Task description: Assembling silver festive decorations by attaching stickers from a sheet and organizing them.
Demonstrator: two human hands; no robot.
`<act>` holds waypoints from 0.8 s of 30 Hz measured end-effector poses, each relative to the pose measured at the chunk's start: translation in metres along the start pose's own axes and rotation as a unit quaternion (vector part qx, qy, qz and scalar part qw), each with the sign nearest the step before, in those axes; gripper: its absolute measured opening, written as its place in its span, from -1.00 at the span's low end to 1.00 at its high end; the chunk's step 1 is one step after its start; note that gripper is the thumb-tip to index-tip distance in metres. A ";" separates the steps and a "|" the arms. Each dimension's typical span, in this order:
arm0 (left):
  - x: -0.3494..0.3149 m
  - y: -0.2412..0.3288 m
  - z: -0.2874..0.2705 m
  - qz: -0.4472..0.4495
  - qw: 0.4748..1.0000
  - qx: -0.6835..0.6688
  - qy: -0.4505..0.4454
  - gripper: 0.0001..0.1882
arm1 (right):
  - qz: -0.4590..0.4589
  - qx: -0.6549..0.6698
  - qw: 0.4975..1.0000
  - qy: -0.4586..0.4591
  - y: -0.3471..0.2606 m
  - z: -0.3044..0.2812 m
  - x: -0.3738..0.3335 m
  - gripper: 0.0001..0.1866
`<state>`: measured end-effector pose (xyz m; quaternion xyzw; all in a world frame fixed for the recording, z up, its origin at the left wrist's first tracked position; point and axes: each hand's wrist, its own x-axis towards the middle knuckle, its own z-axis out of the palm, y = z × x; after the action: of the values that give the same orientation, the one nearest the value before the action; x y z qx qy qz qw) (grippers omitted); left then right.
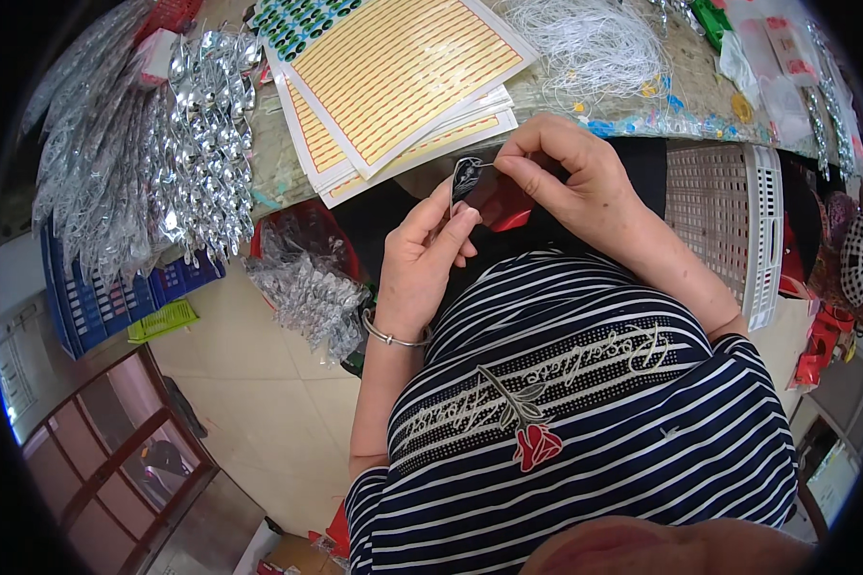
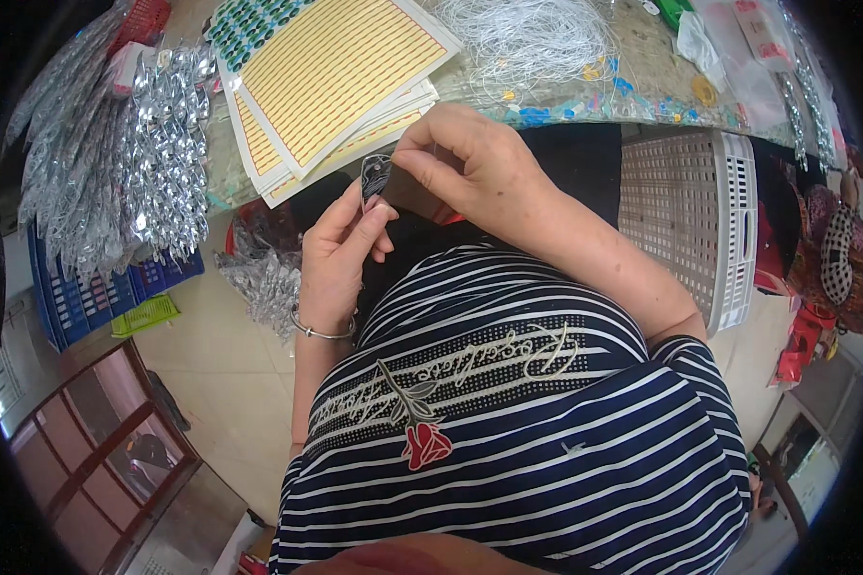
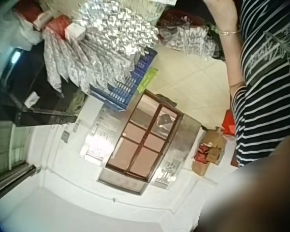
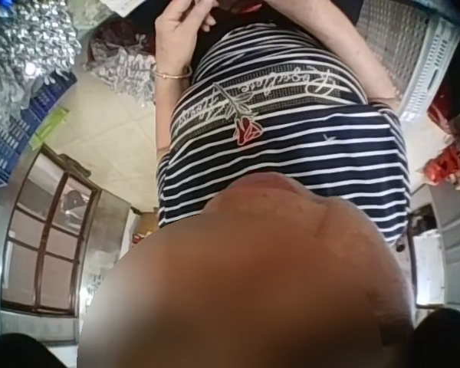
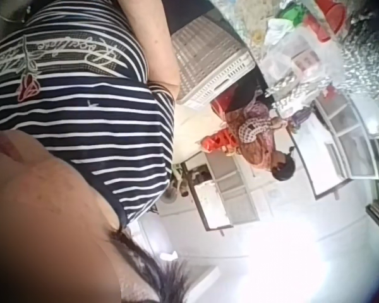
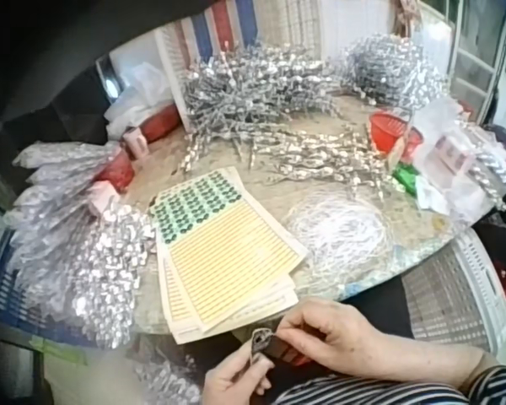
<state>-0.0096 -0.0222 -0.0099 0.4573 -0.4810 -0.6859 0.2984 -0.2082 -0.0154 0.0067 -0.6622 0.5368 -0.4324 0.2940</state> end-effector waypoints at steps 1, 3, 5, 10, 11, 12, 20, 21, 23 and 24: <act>0.000 0.000 0.000 -0.001 1.000 0.001 0.000 -0.60 | 0.001 0.014 1.000 0.004 -0.001 0.000 0.000 -0.93; 0.001 -0.001 -0.001 -0.003 1.000 0.000 -0.001 -0.60 | 0.016 0.026 1.000 -0.005 -0.005 -0.002 0.000 -0.93; 0.001 -0.002 -0.001 -0.005 1.000 -0.001 -0.001 -0.60 | 0.031 0.039 0.999 -0.014 -0.005 -0.002 0.000 -0.93; 0.001 -0.001 0.000 -0.014 1.000 -0.007 -0.007 -0.59 | 0.065 0.056 0.996 -0.005 0.003 0.001 0.000 -0.88; 0.001 -0.001 0.000 -0.014 1.000 -0.007 -0.007 -0.59 | 0.066 0.056 0.996 -0.005 0.003 0.001 -0.001 -0.88; 0.000 -0.001 0.000 -0.011 1.000 -0.013 -0.005 -0.59 | 0.068 0.050 0.996 -0.010 0.003 0.001 0.000 -0.87; 0.000 -0.002 -0.003 -0.005 1.000 -0.023 0.008 -0.57 | 0.067 0.022 0.997 -0.009 0.006 0.000 0.001 -0.87; 0.000 -0.002 -0.003 -0.003 1.000 -0.023 0.005 -0.57 | 0.064 0.020 0.998 -0.010 0.006 0.000 0.001 -0.89; 0.001 -0.002 -0.003 -0.001 1.000 -0.023 0.000 -0.57 | 0.062 0.017 0.998 -0.010 0.006 -0.001 0.001 -0.91; 0.001 -0.001 -0.004 -0.005 1.000 -0.026 -0.005 -0.56 | 0.064 0.022 0.998 -0.008 0.006 0.000 0.001 -0.91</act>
<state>-0.0064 -0.0237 -0.0119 0.4486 -0.4623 -0.7018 0.3043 -0.2112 -0.0177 0.0022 -0.6232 0.5659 -0.4194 0.3399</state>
